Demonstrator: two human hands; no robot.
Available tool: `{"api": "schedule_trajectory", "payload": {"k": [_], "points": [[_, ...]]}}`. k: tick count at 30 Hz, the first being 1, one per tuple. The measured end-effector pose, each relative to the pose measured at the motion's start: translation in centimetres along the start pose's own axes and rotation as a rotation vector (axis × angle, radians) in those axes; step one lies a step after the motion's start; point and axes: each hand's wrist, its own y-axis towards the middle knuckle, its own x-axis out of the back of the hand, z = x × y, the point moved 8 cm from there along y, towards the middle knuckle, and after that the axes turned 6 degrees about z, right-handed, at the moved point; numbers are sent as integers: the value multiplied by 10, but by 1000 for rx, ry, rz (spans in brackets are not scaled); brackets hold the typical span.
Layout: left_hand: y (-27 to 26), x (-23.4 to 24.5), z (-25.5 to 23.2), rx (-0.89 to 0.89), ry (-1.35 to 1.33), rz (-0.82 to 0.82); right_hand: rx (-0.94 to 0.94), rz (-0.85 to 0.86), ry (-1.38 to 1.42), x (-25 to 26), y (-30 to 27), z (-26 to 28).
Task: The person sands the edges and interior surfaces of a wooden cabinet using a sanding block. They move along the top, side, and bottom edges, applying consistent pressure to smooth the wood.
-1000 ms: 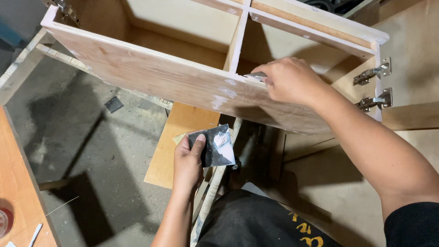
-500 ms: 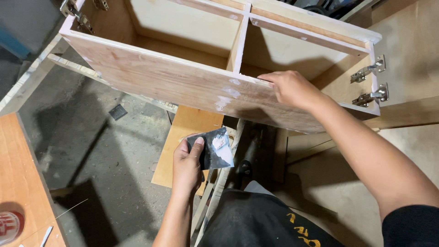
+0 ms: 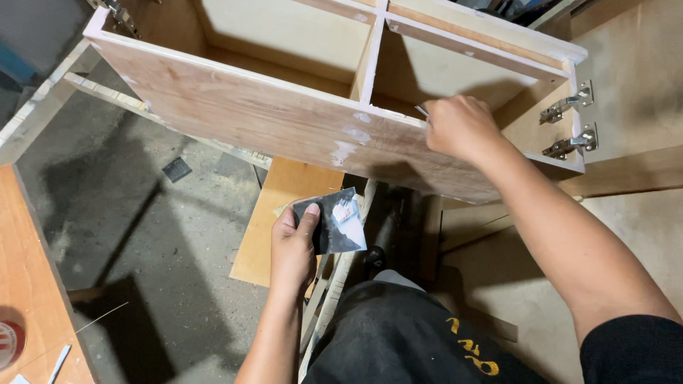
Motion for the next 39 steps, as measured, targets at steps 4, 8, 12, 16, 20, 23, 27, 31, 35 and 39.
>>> {"api": "schedule_trajectory", "payload": {"k": [4, 8, 12, 16, 20, 23, 27, 31, 35, 39], "points": [[-6, -2, 0, 4, -25, -7, 79, -40, 37, 29, -21, 49], [-7, 10, 4, 14, -17, -21, 186, -133, 10, 37, -23, 73], [-7, 22, 11, 13, -33, -40, 259, -203, -33, 47, -27, 95], [-12, 22, 6, -5, -44, -61, 332, -305, -111, 38, -34, 106], [-15, 22, 2, -9, -28, -58, 415, -331, -51, 42, -61, 114], [-14, 30, 5, -13, -15, -62, 517, -356, 196, 73, -87, 95], [-13, 35, 5, -20, -15, -70, 594, -522, 442, 59, -83, 23], [-11, 25, 9, -23, -17, -47, 593, -544, 505, 18, -84, 14], [-15, 11, 6, 1, -9, -25, 402, -386, 199, -6, -59, 3], [-12, 17, 9, 10, -17, -36, -204, 180, -223, -47, -26, -81]]}}
